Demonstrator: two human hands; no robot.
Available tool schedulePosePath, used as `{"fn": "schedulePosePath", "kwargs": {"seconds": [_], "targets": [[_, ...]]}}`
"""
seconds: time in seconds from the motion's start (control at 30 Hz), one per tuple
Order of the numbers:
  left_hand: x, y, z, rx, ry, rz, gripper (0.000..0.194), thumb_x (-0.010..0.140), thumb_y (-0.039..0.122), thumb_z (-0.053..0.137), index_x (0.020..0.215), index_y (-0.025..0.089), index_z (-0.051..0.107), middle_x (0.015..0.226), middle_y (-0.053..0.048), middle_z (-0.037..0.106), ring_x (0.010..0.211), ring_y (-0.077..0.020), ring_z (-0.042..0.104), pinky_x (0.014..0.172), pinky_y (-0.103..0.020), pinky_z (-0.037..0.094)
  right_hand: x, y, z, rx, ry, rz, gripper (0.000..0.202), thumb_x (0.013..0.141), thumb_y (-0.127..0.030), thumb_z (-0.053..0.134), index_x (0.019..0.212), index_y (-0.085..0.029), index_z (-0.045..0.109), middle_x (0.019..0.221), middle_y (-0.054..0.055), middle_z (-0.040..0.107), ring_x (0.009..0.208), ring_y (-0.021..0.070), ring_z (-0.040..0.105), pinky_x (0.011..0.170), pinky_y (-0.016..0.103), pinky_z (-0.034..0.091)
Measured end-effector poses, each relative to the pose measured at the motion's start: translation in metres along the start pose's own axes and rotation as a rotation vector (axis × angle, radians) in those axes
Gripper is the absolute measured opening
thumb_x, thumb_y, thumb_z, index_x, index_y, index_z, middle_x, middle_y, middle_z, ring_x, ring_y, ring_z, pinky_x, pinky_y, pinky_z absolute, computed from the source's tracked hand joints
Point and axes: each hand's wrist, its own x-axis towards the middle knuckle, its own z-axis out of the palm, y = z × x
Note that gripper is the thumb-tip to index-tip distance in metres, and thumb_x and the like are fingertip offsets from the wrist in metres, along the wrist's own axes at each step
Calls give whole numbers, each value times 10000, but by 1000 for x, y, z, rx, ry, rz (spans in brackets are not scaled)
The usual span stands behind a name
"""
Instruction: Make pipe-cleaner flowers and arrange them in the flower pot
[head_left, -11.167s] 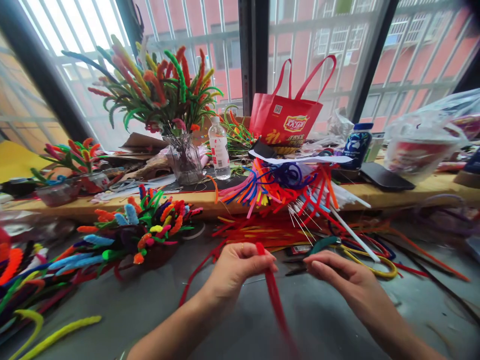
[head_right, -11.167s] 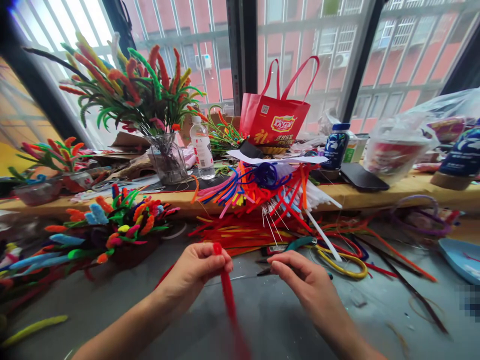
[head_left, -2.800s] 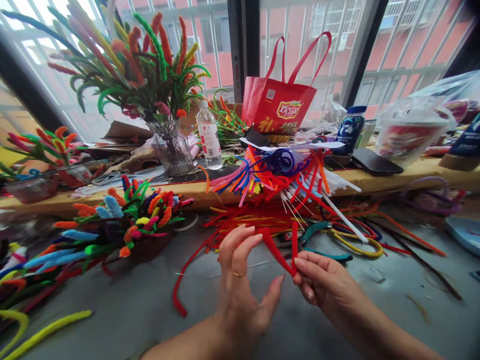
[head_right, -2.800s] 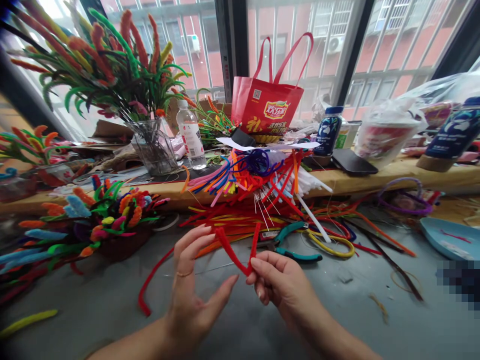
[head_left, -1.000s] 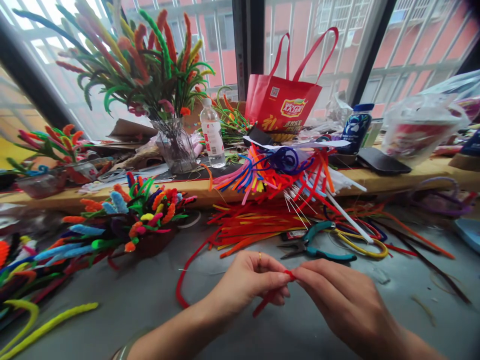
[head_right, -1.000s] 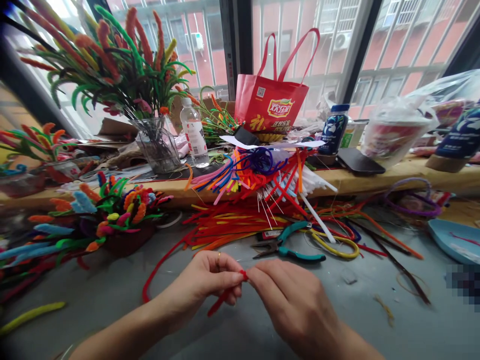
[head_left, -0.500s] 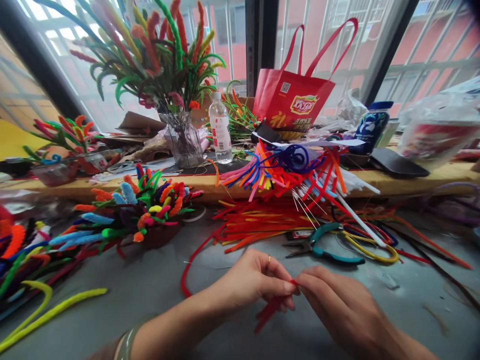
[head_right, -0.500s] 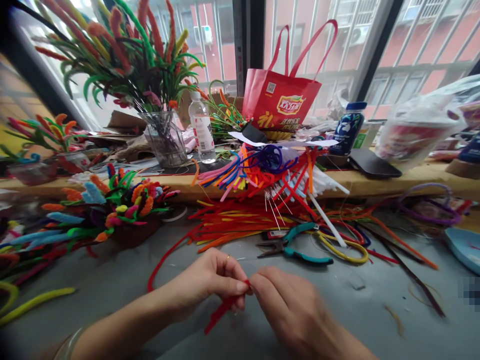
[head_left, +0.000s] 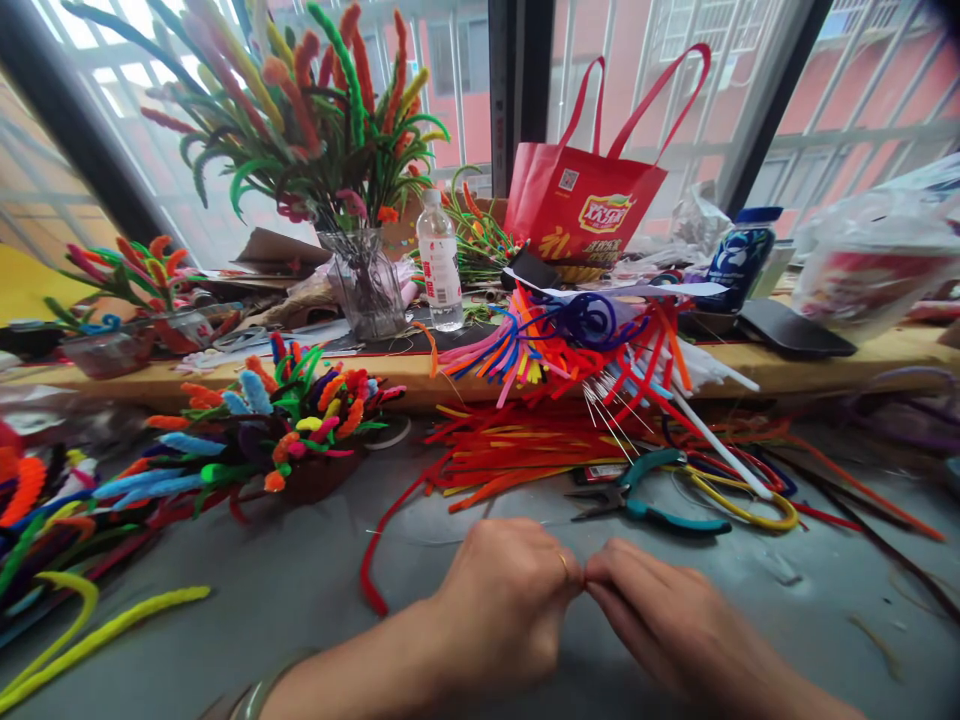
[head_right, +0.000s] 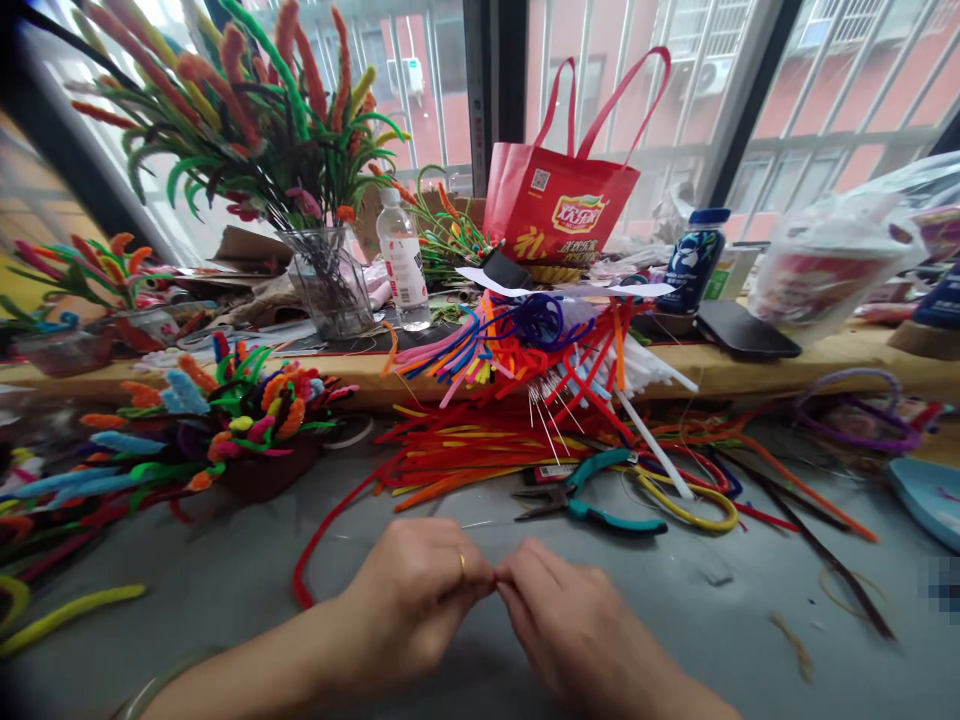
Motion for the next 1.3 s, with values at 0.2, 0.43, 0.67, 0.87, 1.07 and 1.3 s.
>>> {"fn": "schedulePosePath", "kwargs": {"seconds": [0.2,0.43,0.67,0.87,1.07,1.3], "targets": [[-2,1,0,331,80,433,265,823,98,359,709,116,597,557,-27,550,484,-145,453,450,-270,334,7,-1,-14,711,-312,558,208,859,-273,465,673,-190,505,547,-45,459,453,76,414,418,177,344],[-2,-4,3,293,150,378,260,844,99,368,784,105,621,592,-50,608,524,-154,526,481,-262,405,8,16,-10,1252,-451,952,312,801,-417,539,633,-155,512,539,-41,485,379,32,378,384,147,322],[2,-12,7,-39,194,16,122,800,137,537,727,148,634,647,-32,673,588,-140,599,555,-228,453,3,11,-16,-110,146,38,150,850,-246,565,968,-168,614,868,67,672,790,222,602,689,348,460],[1,-9,6,21,189,108,144,809,118,497,743,156,620,628,-20,647,569,-135,560,533,-229,411,1,1,-8,-120,88,-75,161,882,-107,460,867,-167,609,699,30,608,647,171,537,576,289,412],[-1,-7,7,152,145,308,263,851,122,376,774,132,627,587,-37,598,544,-141,511,516,-248,381,8,6,-16,703,-328,564,267,882,-321,470,677,-170,552,578,-15,539,516,100,470,474,211,341],[9,-8,3,-578,67,-362,115,812,201,561,788,144,658,720,-39,681,676,-134,605,619,-234,441,10,13,-19,517,-49,496,141,843,-300,558,846,-177,626,812,37,633,777,160,575,689,283,452]]}}
